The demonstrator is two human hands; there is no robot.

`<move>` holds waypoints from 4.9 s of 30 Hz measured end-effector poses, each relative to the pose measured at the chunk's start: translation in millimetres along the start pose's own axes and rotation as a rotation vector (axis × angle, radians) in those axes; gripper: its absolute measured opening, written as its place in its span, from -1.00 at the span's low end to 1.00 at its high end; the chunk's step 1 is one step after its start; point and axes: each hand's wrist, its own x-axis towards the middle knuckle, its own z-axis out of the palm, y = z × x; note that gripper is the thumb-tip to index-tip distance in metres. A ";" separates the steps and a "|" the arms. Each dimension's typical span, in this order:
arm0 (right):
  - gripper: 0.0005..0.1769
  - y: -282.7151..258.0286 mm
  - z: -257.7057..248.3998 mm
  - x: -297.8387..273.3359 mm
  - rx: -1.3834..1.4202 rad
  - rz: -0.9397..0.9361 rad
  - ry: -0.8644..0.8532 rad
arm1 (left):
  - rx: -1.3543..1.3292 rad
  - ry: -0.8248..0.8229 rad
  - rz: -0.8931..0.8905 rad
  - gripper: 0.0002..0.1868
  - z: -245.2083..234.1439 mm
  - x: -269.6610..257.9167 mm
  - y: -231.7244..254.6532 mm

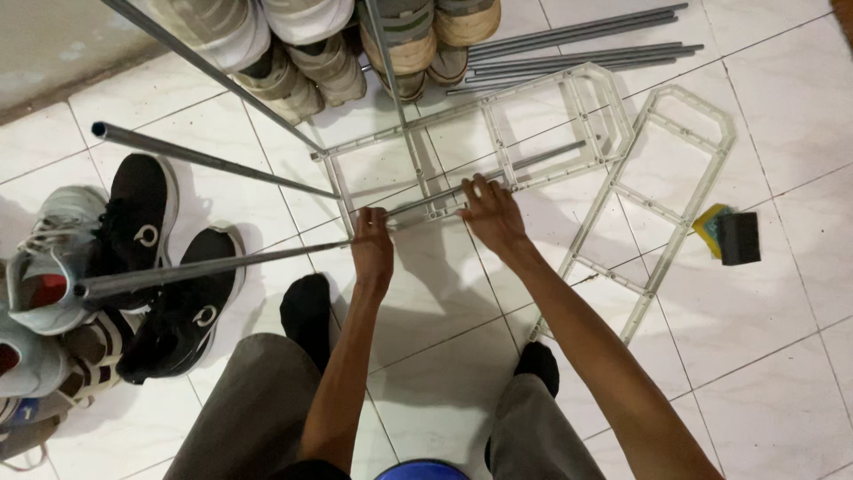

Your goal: The person assembles a white plastic shoe rack by inserting metal poles into the base frame and then attaching the upper plastic frame. The person works on a tiled floor with several pairs of shoes nearby.

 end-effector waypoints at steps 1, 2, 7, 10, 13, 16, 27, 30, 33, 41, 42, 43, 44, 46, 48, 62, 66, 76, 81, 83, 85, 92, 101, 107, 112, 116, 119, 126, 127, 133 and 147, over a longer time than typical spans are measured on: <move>-0.26 4.8 1.8 -3.7 -0.027 -0.041 0.077 | -0.021 0.014 -0.018 -0.68 -5.4 -2.2 -1.9; -0.28 8.6 3.3 -6.5 -0.054 -0.082 0.155 | -0.042 0.027 -0.036 -0.74 -9.9 -4.3 -2.5; -0.37 9.0 6.6 -2.6 -0.100 -0.178 0.272 | 0.076 0.295 0.246 -0.64 -15.3 -2.2 6.4; -0.37 7.7 8.4 -2.6 -0.102 -0.191 0.314 | 0.130 0.323 0.392 -0.68 -2.2 9.4 17.6; -0.37 8.3 7.0 -2.1 -0.082 -0.183 0.315 | 0.000 0.203 0.345 -0.70 11.2 18.1 20.4; -0.37 7.6 6.1 -3.0 -0.105 -0.197 0.362 | 0.024 0.168 0.274 -0.63 18.9 19.0 12.6; -0.51 11.4 7.9 -0.1 -0.038 -0.143 0.319 | 0.210 0.265 0.270 -0.48 -3.3 -29.5 5.4; -0.54 8.3 8.2 -0.2 -0.158 -0.118 0.293 | 0.165 0.163 0.310 -0.45 -12.3 -20.7 13.5; -0.58 2.4 0.1 -3.8 -0.101 -0.110 0.254 | 0.040 -0.024 0.223 -0.63 -16.1 -15.6 19.8; -0.52 4.7 12.8 -6.1 -0.127 -0.159 0.245 | 0.012 0.044 0.314 -0.48 -1.9 -17.3 -6.6; -0.50 9.7 18.9 -6.1 -0.153 -0.192 0.301 | 0.013 0.056 0.322 -0.42 -3.7 -21.2 -6.8; -0.49 14.5 23.3 -4.3 -0.136 -0.155 0.249 | -0.015 0.062 0.316 -0.38 -6.0 -26.8 -6.7; -0.47 18.6 26.2 -2.6 -0.121 -0.118 0.195 | -0.042 0.069 0.311 -0.34 -8.2 -33.7 -5.9; -0.41 24.2 26.9 0.3 -0.134 -0.075 0.138 | -0.058 0.077 0.302 -0.27 -16.7 -46.3 -9.4; -0.34 28.5 20.1 -1.1 -0.196 -0.050 0.124 | -0.046 0.071 0.297 -0.22 -26.1 -58.4 -13.9; -0.24 -31.9 -3.0 -20.1 0.218 -0.054 -0.121 | 0.110 0.046 0.337 -0.36 -85.0 -110.7 -31.8; -0.19 -68.7 -35.8 -37.8 0.280 0.033 -0.299 | 0.150 0.114 0.391 -0.43 -92.6 -116.1 -27.7; -0.28 -138.0 -62.6 -72.5 0.387 -0.131 -0.243 | 0.142 0.159 0.393 -0.46 -134.9 -124.9 -34.6; -0.45 -164.3 -82.0 -88.1 0.530 -0.111 -0.024 | -0.010 0.229 0.374 -0.48 -149.0 -130.3 -30.8; -0.56 -164.6 -85.4 -89.0 0.670 -0.037 0.070 | -0.066 0.274 0.412 -0.47 -150.3 -125.6 -21.3; -0.67 -158.8 -85.3 -88.1 0.854 0.051 0.155 | -0.146 0.274 0.404 -0.50 -148.1 -123.9 -7.9; -0.71 -116.4 -85.6 -68.6 1.411 0.207 0.417 | -0.326 0.205 0.316 -0.79 -117.1 -92.8 46.5; -0.67 -70.2 -62.3 -68.9 1.423 0.166 0.124 | -0.652 0.116 0.262 -0.86 -92.6 -56.3 88.4; -0.75 -62.1 -59.8 -70.6 1.376 0.125 0.214 | -0.629 -0.002 0.219 -0.83 -58.3 -30.6 91.1; -0.80 -60.3 -74.2 -69.6 1.115 0.106 0.326 | -0.386 0.074 0.251 -0.69 -28.7 -18.2 69.2; -0.85 -71.7 -82.0 -68.8 0.951 0.039 0.369 | -0.235 0.063 0.196 -0.61 -11.3 -13.0 47.1; -0.86 -82.3 -84.7 -66.4 0.861 -0.046 0.394 | -0.205 0.093 0.215 -0.62 4.5 -8.3 30.9; -0.84 -92.8 -94.2 -75.8 0.677 -0.150 0.450 | -0.148 -0.001 0.214 -0.69 28.0 -11.9 7.4; -0.85 -91.6 -96.0 -76.3 0.669 -0.125 0.424 | -0.149 0.023 0.236 -0.68 28.7 -12.6 8.0; -0.85 -89.3 -98.4 -77.6 0.690 -0.129 0.429 | -0.111 -0.011 0.237 -0.66 28.9 -16.5 13.6; -0.85 -95.2 -101.5 -84.5 0.651 -0.120 0.362 | 0.068 -0.122 0.272 -0.41 64.3 -24.1 -7.7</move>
